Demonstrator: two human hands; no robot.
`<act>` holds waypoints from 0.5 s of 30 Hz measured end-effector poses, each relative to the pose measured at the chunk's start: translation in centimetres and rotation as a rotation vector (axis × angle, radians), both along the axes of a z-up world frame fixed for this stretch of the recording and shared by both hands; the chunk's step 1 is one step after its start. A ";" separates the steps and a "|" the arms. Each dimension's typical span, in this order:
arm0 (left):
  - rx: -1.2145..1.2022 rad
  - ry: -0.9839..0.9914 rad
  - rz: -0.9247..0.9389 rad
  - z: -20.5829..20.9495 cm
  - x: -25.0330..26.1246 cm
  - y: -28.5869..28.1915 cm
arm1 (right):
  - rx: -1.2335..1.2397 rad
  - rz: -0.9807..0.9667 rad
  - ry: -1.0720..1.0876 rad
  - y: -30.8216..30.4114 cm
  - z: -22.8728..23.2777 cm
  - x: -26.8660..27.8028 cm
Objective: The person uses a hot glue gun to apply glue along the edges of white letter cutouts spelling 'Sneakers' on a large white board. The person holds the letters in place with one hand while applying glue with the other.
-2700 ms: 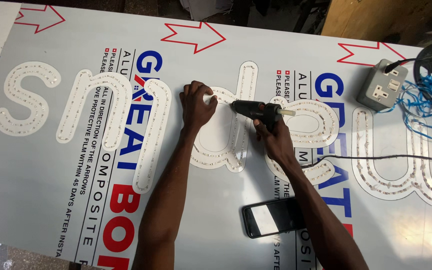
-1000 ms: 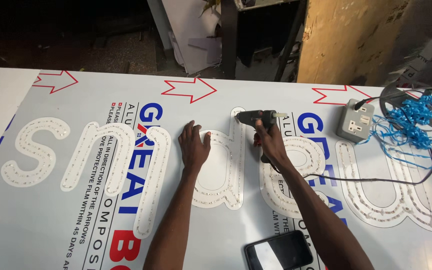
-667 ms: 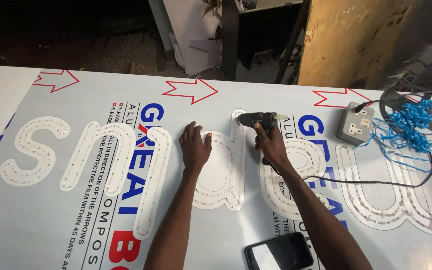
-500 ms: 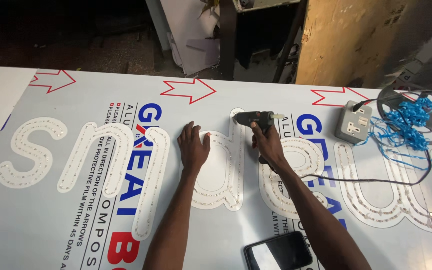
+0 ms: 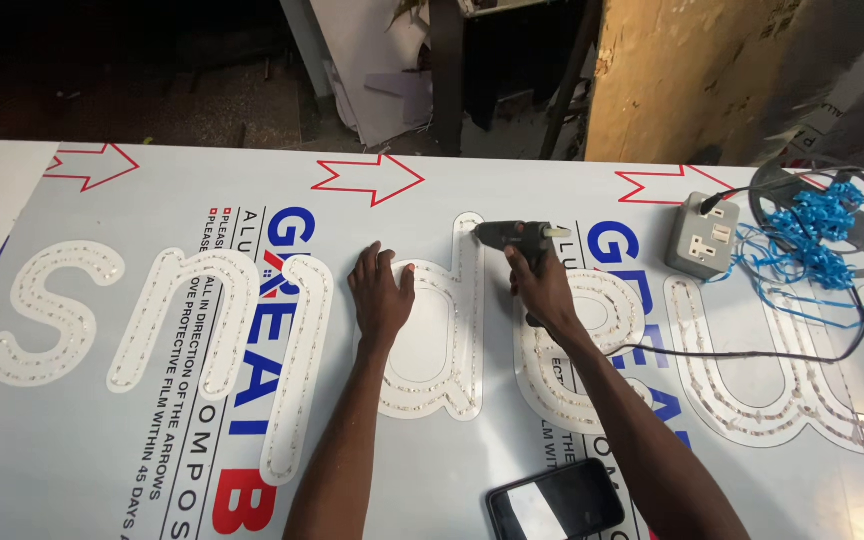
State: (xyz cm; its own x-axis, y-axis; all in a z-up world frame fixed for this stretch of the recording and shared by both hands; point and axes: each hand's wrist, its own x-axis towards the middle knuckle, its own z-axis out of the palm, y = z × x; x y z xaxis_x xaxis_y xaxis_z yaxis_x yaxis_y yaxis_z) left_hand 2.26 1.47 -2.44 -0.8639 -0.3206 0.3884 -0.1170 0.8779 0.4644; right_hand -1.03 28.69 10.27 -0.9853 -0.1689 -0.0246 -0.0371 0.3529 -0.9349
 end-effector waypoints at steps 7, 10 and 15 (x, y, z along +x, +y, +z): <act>-0.010 -0.005 0.013 0.1 -0.2 0.0 | -0.134 -0.024 -0.005 1.0 1.0 0.0; -0.014 -0.003 0.014 0.1 -0.3 0.0 | -0.086 -0.005 0.012 1.4 -0.3 -0.2; -0.025 -0.018 0.011 0.1 -0.3 0.0 | -0.033 -0.021 -0.023 1.5 -0.6 -0.7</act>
